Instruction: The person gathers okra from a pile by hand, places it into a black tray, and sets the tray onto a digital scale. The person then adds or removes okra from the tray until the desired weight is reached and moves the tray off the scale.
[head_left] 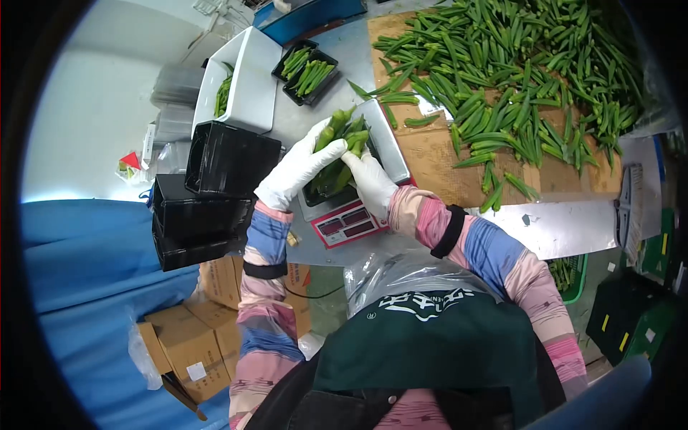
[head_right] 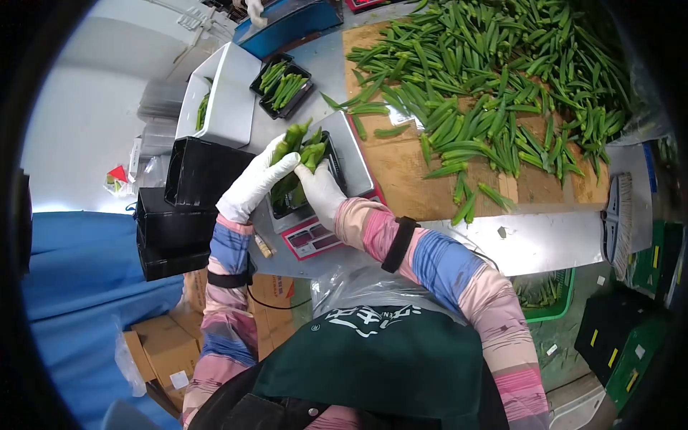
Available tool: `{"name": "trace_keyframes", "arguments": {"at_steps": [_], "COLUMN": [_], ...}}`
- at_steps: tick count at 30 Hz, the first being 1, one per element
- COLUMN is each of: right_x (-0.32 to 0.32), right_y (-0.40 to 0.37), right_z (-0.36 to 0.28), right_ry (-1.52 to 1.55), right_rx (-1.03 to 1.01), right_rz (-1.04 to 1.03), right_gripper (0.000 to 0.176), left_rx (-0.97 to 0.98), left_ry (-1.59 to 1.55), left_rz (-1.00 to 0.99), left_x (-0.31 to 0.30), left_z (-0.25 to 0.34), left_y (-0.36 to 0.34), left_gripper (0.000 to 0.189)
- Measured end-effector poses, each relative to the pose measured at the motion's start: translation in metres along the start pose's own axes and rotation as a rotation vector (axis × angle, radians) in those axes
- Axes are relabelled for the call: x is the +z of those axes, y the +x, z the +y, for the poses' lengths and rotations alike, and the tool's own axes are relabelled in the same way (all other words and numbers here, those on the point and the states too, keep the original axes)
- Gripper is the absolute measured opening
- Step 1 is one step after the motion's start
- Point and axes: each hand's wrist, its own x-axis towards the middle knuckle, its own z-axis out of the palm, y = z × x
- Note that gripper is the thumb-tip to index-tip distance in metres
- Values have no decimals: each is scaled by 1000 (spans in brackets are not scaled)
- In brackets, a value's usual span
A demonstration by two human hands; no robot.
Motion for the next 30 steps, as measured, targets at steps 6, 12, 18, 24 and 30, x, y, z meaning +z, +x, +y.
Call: {"name": "trace_keyframes", "arguments": {"at_steps": [6, 12, 18, 24, 30], "right_x": [-45, -222, -298, -299, -300], "right_y": [-42, -115, -194, -184, -178], "right_z": [-35, -35, 19, 38, 36], "right_ry": [26, 106, -87, -419, -481], "right_rx": [39, 108, 373, 386, 382], "right_rz": [-190, 244, 478, 399, 415], "right_gripper": [39, 45, 47, 33, 32], "left_rx": [8, -53, -98, -185, -244], "left_ry": [196, -111, -246, -248, -259], "left_rz": [175, 660, 831, 781, 604], "left_x": [-36, -71, -81, -59, -31], "left_z": [-50, -83, -135, -159, -163], "left_y": [-20, -74, -110, -99, -80], "left_gripper": [55, 47, 47, 41, 37]}}
